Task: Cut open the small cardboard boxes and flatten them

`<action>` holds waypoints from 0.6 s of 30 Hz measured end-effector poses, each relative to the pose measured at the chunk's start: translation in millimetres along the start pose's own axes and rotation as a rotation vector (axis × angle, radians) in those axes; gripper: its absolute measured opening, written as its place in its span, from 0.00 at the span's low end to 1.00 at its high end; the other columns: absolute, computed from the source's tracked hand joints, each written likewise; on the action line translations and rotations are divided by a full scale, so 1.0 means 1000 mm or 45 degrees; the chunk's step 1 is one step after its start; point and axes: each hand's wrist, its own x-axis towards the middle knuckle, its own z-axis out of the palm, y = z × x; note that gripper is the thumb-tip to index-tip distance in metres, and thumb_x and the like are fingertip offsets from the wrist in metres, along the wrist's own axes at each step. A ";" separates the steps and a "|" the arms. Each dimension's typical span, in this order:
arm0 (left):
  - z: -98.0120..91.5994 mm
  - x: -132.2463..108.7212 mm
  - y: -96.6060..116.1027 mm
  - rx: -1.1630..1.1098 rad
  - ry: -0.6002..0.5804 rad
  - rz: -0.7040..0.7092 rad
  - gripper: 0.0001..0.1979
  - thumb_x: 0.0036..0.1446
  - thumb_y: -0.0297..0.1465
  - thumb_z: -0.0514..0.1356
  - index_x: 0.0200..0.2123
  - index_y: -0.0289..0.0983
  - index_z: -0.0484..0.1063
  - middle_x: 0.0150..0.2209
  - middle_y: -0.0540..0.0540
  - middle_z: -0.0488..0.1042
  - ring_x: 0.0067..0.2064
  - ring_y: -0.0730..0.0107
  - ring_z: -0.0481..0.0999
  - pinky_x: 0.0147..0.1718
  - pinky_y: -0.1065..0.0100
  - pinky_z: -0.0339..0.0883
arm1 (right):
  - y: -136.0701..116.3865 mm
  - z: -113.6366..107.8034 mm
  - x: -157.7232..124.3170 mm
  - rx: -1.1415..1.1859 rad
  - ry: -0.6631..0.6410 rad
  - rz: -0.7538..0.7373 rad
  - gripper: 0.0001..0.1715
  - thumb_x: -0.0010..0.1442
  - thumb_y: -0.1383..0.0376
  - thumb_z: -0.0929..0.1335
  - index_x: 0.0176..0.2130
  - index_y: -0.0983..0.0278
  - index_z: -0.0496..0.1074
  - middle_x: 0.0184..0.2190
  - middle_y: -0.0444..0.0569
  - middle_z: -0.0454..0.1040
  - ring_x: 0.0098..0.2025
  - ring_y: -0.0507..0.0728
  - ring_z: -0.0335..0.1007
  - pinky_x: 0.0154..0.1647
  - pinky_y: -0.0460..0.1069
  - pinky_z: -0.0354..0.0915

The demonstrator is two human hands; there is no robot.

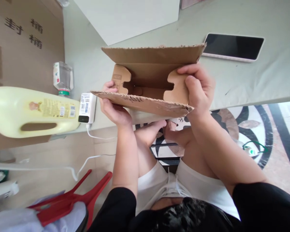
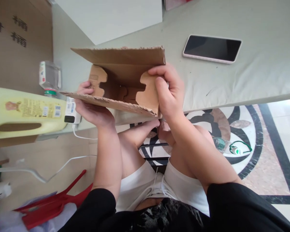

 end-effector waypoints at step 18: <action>0.004 0.002 0.006 -0.079 0.012 -0.104 0.17 0.65 0.39 0.44 0.30 0.40 0.65 0.44 0.41 0.74 0.50 0.61 0.73 0.54 0.55 0.69 | 0.000 0.005 0.007 0.039 -0.006 -0.008 0.11 0.59 0.62 0.62 0.35 0.56 0.73 0.36 0.45 0.78 0.38 0.56 0.70 0.47 0.53 0.68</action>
